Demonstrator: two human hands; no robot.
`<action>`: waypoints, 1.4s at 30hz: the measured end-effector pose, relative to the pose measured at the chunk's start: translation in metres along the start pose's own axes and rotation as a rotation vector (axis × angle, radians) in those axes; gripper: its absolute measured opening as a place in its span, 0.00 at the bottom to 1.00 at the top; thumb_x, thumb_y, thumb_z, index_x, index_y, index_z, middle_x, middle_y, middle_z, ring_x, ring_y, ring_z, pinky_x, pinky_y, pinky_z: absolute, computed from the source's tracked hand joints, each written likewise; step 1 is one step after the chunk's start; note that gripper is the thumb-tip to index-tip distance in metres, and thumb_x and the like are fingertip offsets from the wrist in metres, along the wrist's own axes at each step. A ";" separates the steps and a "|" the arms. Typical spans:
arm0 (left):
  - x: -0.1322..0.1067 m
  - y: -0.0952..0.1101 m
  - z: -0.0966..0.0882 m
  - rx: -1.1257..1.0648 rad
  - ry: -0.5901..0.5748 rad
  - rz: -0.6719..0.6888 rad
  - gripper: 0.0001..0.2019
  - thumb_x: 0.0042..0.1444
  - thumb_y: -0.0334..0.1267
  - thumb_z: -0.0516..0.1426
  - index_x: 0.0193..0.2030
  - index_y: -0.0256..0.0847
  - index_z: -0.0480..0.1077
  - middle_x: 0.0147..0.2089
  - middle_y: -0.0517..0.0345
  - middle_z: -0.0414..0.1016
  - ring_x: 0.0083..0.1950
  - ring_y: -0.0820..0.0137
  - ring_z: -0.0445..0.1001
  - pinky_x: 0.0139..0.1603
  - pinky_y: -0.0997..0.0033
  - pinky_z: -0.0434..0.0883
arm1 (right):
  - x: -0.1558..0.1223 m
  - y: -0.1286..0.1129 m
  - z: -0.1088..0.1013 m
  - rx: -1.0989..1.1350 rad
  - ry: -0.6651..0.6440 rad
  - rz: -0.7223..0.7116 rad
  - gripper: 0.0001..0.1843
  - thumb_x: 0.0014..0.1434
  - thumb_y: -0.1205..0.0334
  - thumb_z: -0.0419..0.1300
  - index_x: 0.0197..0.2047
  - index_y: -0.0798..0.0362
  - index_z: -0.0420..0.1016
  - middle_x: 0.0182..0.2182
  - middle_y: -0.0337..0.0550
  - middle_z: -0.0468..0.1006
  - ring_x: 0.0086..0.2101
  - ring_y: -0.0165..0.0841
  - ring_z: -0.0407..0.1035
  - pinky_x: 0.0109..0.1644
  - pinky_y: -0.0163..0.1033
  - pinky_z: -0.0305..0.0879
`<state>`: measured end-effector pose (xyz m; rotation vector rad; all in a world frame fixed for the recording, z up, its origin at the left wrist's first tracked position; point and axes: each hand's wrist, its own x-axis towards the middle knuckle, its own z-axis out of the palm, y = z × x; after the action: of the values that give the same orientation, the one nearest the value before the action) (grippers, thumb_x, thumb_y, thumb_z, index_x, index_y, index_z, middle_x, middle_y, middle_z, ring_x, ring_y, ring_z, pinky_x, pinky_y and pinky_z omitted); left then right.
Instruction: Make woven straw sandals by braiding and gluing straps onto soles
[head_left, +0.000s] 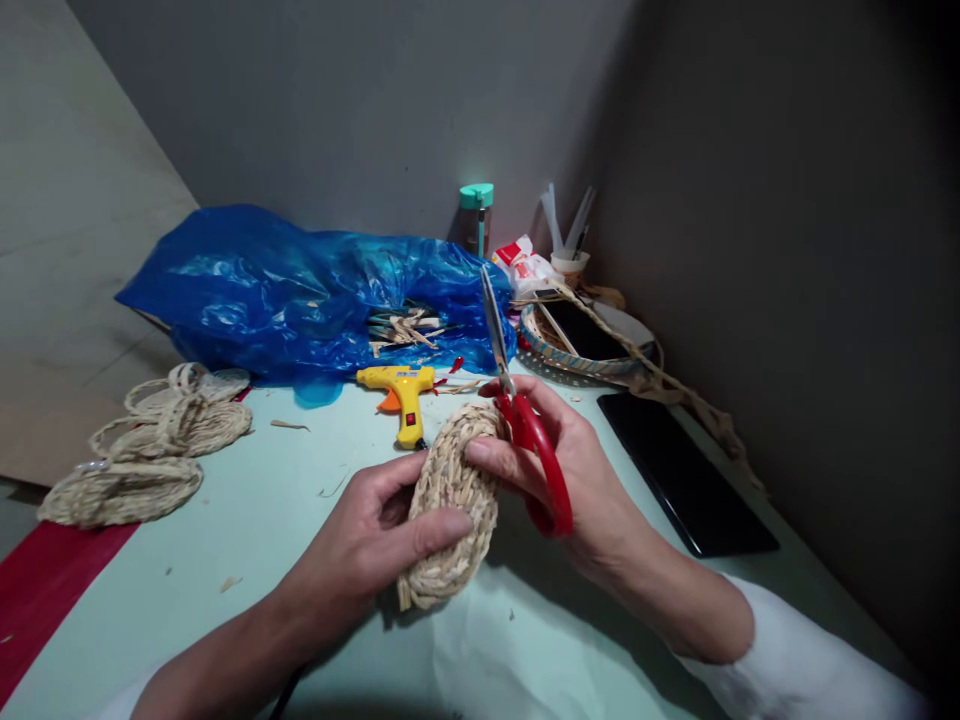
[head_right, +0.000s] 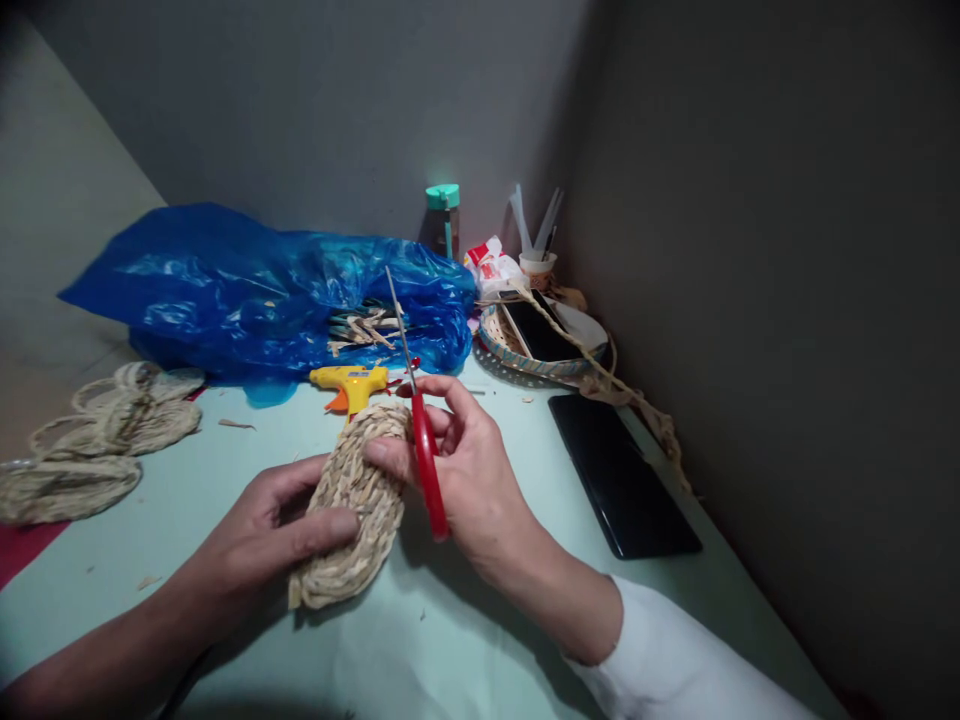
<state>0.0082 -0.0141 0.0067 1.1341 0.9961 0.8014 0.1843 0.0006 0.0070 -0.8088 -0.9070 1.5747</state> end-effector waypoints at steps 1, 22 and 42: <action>0.000 0.000 0.000 0.038 0.004 -0.008 0.13 0.48 0.43 0.70 0.40 0.40 0.81 0.32 0.61 0.78 0.33 0.73 0.71 0.33 0.79 0.68 | 0.001 0.000 -0.001 0.012 0.008 -0.006 0.33 0.40 0.70 0.77 0.46 0.49 0.67 0.28 0.28 0.75 0.27 0.23 0.70 0.31 0.27 0.66; -0.004 0.005 -0.004 -0.095 0.049 0.014 0.20 0.52 0.44 0.68 0.51 0.40 0.79 0.44 0.52 0.83 0.45 0.62 0.78 0.44 0.71 0.73 | -0.001 -0.012 -0.002 -0.360 -0.082 -0.137 0.22 0.54 0.57 0.71 0.46 0.49 0.67 0.25 0.27 0.66 0.23 0.23 0.55 0.27 0.29 0.54; -0.015 0.024 -0.014 -0.270 0.180 0.221 0.20 0.45 0.35 0.69 0.48 0.47 0.82 0.45 0.56 0.84 0.52 0.55 0.79 0.56 0.63 0.73 | -0.009 -0.044 -0.015 -1.057 -0.235 -0.479 0.17 0.51 0.49 0.71 0.43 0.45 0.82 0.34 0.44 0.79 0.32 0.38 0.69 0.37 0.40 0.67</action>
<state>-0.0108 -0.0169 0.0317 0.9593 0.8865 1.1955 0.2197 -0.0017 0.0385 -1.0029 -1.9961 0.7000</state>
